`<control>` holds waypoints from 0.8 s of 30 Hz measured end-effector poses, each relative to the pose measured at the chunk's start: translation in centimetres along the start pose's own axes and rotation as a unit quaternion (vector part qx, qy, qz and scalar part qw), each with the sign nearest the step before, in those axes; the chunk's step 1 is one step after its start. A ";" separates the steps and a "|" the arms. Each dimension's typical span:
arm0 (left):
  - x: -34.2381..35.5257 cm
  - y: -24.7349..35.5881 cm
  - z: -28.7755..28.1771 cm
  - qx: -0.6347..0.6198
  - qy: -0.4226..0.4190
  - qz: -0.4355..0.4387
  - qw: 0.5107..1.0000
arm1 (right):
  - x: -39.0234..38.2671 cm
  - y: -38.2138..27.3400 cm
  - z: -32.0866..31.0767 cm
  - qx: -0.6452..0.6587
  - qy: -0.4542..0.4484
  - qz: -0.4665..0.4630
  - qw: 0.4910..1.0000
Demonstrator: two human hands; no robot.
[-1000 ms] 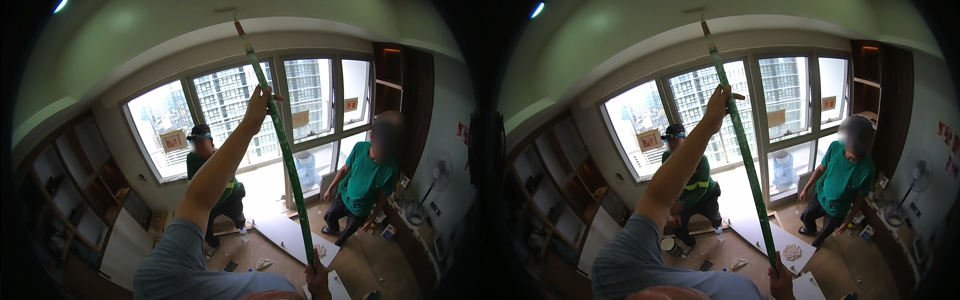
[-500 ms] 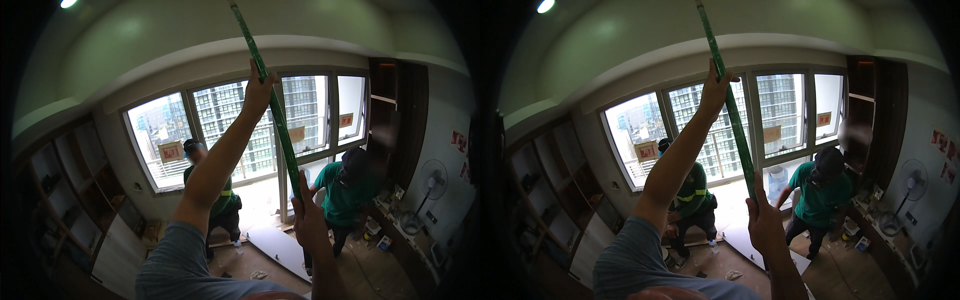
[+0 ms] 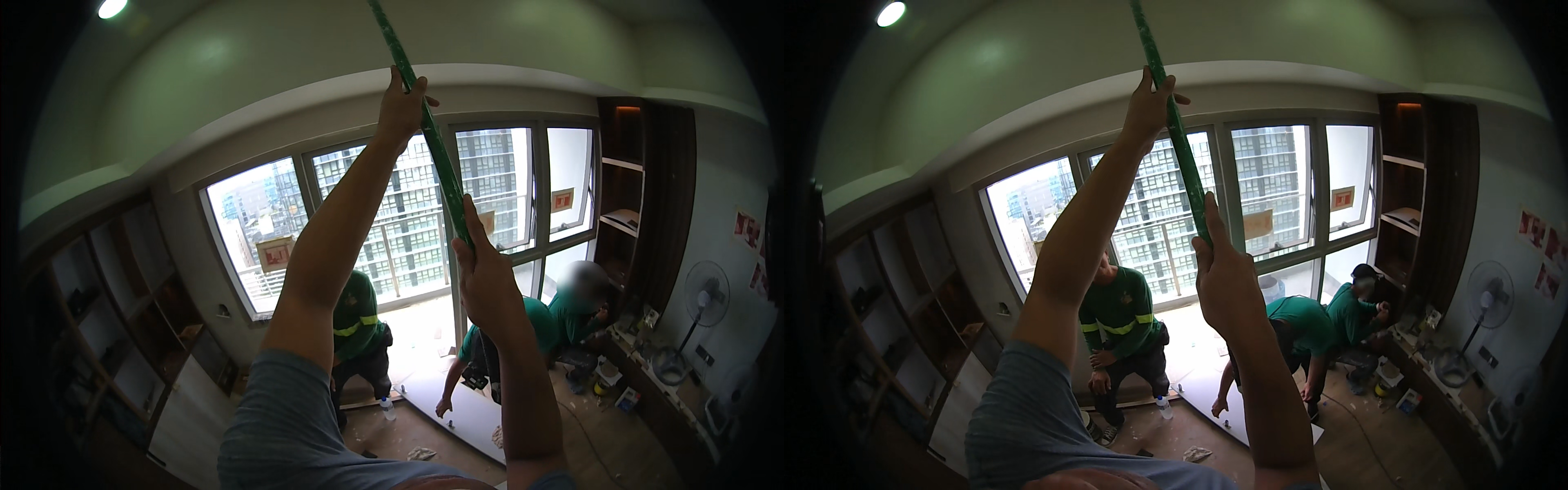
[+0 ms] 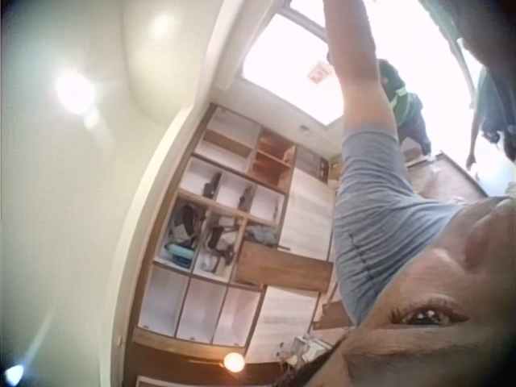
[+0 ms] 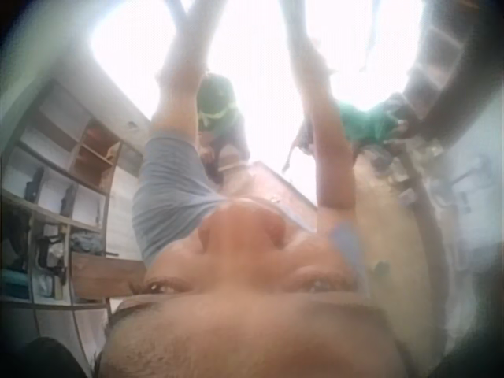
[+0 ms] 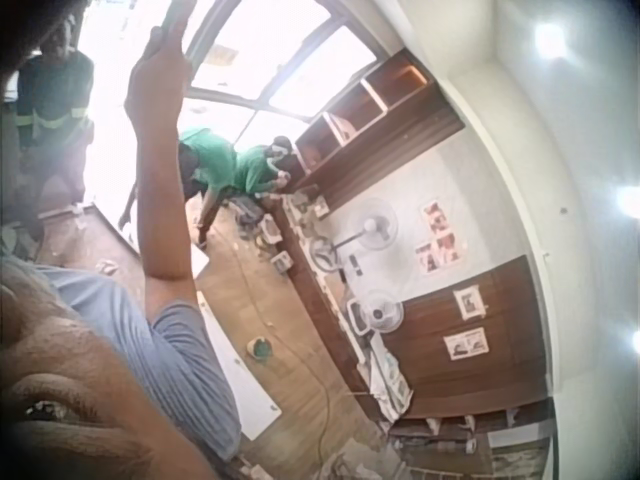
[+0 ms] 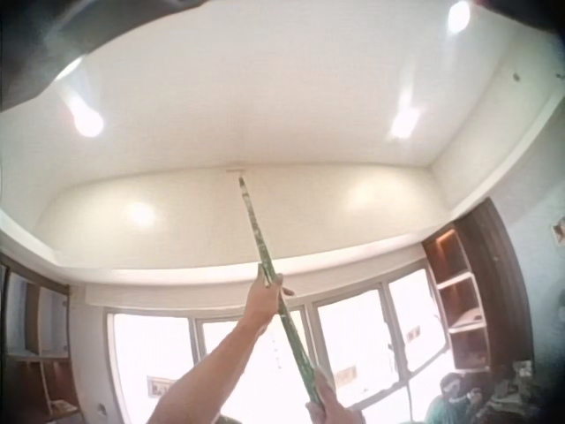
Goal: The person uses a long-handled paint roller to apply white paint to the ceiling. They repeatedly dip the roller into a paint can on the floor and roll it across the ceiling surface. Other workers are present in the room, handling materials and tools.
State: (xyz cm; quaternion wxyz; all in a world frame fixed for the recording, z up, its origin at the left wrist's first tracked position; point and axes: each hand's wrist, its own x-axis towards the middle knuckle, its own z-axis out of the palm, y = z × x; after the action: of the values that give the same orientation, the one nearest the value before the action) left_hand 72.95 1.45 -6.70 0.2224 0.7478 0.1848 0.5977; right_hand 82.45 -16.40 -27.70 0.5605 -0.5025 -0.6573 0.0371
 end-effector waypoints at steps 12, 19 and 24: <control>2.4 -2.4 0.4 0.019 0.039 -0.005 0.999 | -3.7 3.0 1.4 0.021 -0.016 0.043 0.999; 1.8 -6.0 -0.7 0.016 0.041 -0.009 0.999 | -11.6 5.5 2.6 0.001 -0.047 0.081 0.996; 0.4 -7.3 -1.6 0.021 0.060 0.016 0.998 | -17.4 8.1 3.2 0.030 -0.008 0.057 0.998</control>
State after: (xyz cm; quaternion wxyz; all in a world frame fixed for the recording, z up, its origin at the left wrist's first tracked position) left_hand 71.41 7.90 -10.08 0.1856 0.7180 0.1986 0.6408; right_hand 82.65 -22.98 -46.05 0.5669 -0.5215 -0.6310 0.0926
